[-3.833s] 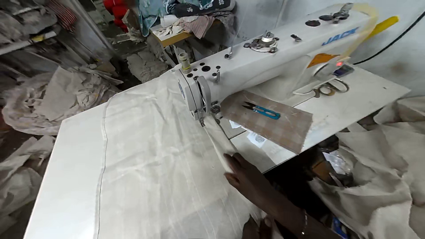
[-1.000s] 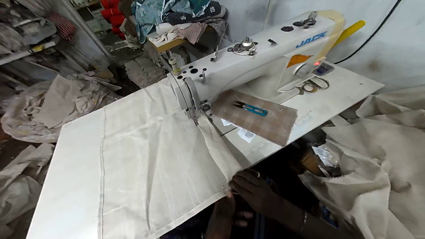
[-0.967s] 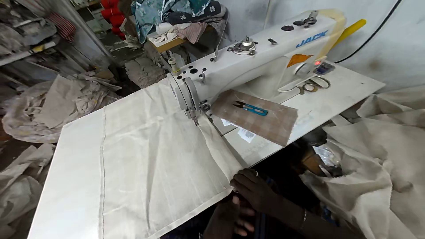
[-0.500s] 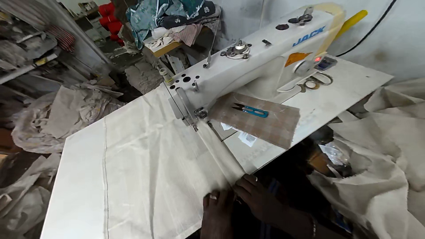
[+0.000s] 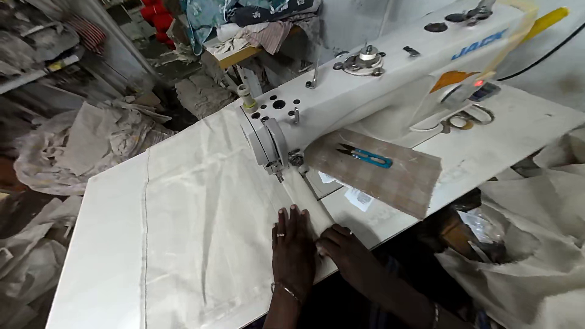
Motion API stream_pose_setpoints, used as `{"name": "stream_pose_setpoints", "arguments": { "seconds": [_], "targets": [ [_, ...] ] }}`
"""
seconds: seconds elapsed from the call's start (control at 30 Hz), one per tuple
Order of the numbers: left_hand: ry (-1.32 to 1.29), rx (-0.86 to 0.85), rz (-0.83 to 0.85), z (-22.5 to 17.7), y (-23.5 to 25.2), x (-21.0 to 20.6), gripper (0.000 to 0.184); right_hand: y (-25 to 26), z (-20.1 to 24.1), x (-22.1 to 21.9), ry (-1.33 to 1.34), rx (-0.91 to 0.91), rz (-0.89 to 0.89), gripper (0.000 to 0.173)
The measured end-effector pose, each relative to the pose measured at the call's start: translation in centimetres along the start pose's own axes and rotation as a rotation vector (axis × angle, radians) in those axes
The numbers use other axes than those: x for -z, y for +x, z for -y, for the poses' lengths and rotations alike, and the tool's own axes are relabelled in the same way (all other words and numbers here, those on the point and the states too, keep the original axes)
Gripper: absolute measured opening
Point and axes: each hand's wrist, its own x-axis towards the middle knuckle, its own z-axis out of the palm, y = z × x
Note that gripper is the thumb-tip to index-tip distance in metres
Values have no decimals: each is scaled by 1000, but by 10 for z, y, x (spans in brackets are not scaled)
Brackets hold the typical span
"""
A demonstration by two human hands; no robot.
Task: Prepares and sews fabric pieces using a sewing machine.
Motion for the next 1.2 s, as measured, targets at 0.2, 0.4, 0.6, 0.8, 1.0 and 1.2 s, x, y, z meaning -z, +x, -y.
{"name": "stream_pose_setpoints", "arguments": {
  "seconds": [0.2,0.4,0.6,0.8,1.0,1.2],
  "targets": [
    [-403,-162,-25,47,7,12,30,33,-20,-7,133,-69,77,9],
    [-384,-198,105,76,41,21,35,52,-37,-10,111,-45,160,19],
    [-399,-198,141,79,46,22,35,52,-54,21,192,-174,-106,17],
    [-366,-245,113,79,46,20,37,54,-45,5,206,-46,-67,13],
    [-339,-267,101,81,45,19,38,66,-49,-17,119,104,-43,13],
    [-279,-313,80,80,44,17,41,62,-50,-21,56,169,-78,19]
  ]
}}
